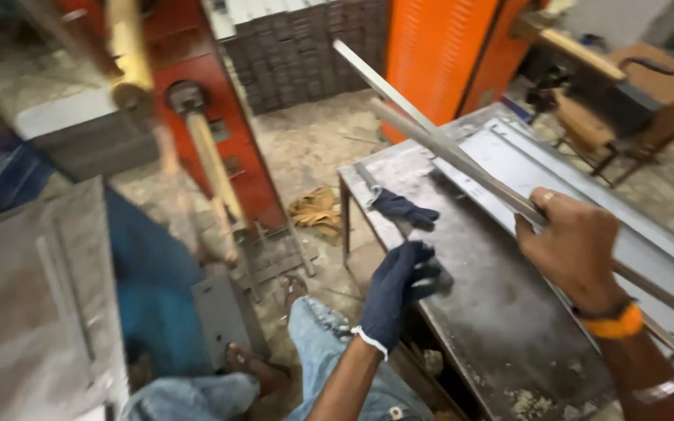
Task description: Operating a spot-welding machine to attach metal strips to flat metal panels.
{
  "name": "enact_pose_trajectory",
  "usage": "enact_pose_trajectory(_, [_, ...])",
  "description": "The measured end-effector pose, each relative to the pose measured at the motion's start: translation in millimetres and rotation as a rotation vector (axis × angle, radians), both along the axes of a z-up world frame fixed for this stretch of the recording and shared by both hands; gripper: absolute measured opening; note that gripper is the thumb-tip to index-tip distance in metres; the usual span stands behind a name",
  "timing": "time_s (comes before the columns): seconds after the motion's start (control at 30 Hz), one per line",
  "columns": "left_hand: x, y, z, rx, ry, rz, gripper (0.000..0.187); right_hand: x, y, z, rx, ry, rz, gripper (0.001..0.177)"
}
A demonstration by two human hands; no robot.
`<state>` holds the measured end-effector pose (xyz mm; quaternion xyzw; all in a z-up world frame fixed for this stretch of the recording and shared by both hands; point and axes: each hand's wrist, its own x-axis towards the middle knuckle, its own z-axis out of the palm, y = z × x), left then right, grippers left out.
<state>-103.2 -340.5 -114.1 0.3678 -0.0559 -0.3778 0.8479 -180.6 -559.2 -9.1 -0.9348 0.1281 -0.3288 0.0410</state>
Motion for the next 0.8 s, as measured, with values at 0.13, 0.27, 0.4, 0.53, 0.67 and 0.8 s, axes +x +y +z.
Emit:
enact_pose_trajectory(0.13, [25.8, 7.8, 3.3, -0.136, 0.121, 0.05, 0.06, -19.2, 68.6, 21.5, -0.032, -0.028, 0.122, 0.017])
enact_pose_trajectory(0.27, [53.4, -5.8, -171.9, -0.858, -0.145, 0.041, 0.041, -35.4, 124.4, 8.2, -0.192, -0.081, 0.636, 0.013])
enact_pose_trajectory(0.4, [79.3, -5.4, -260.0, -0.721, -0.175, 0.12, 0.04, -44.8, 189.3, 37.6, -0.29, -0.015, 1.031, 0.013])
enact_pose_trajectory(0.53, [66.4, 15.5, -285.9, -0.581, -0.166, 0.179, 0.04, -41.2, 204.3, 0.9, -0.312, 0.077, 1.189, 0.011])
enact_pose_trajectory(0.67, [36.0, 43.6, -288.2, -0.449, -0.139, 0.241, 0.041, -5.2, 221.1, -29.3, -0.341, 0.154, 1.191, 0.009])
enact_pose_trajectory(0.8, [10.9, 77.2, -254.1, -0.32, -0.118, 0.298, 0.043, 56.8, 240.5, -24.4, -0.346, 0.181, 1.189, 0.013])
